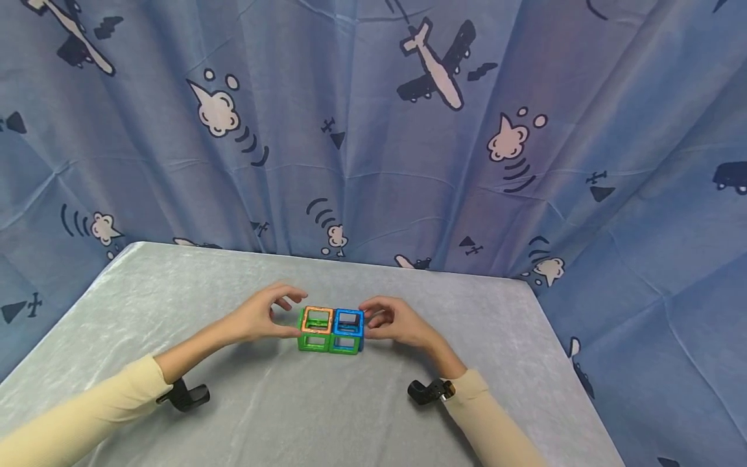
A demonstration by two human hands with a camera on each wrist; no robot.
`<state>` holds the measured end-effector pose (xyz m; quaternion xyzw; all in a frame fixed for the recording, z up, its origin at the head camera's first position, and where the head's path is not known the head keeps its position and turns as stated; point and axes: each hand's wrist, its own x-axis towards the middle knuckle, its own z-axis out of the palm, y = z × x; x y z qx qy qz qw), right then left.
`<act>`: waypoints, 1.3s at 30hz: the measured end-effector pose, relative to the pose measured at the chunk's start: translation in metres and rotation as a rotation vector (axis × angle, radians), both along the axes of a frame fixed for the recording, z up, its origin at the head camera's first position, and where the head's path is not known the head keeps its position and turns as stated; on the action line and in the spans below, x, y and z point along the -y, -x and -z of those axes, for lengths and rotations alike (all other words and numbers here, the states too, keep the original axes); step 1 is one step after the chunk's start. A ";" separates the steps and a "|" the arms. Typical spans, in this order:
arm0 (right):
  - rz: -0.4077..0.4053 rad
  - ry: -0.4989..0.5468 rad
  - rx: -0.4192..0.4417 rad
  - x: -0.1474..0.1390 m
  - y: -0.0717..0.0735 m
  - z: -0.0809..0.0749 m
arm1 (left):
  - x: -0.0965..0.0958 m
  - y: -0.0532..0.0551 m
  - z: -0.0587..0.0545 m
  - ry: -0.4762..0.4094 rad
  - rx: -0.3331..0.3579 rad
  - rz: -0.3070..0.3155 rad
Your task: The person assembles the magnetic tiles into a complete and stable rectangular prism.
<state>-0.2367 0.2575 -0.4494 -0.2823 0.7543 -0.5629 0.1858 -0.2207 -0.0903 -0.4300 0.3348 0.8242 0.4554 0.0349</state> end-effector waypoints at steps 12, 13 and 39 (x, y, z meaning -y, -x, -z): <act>0.022 0.032 -0.026 -0.001 -0.010 0.001 | -0.002 -0.007 0.016 -0.081 0.104 -0.044; 0.027 0.031 -0.035 -0.001 -0.010 0.001 | -0.003 -0.007 0.016 -0.083 0.102 -0.045; 0.103 0.014 -0.095 0.008 -0.017 -0.001 | -0.008 -0.005 0.020 -0.159 0.174 -0.010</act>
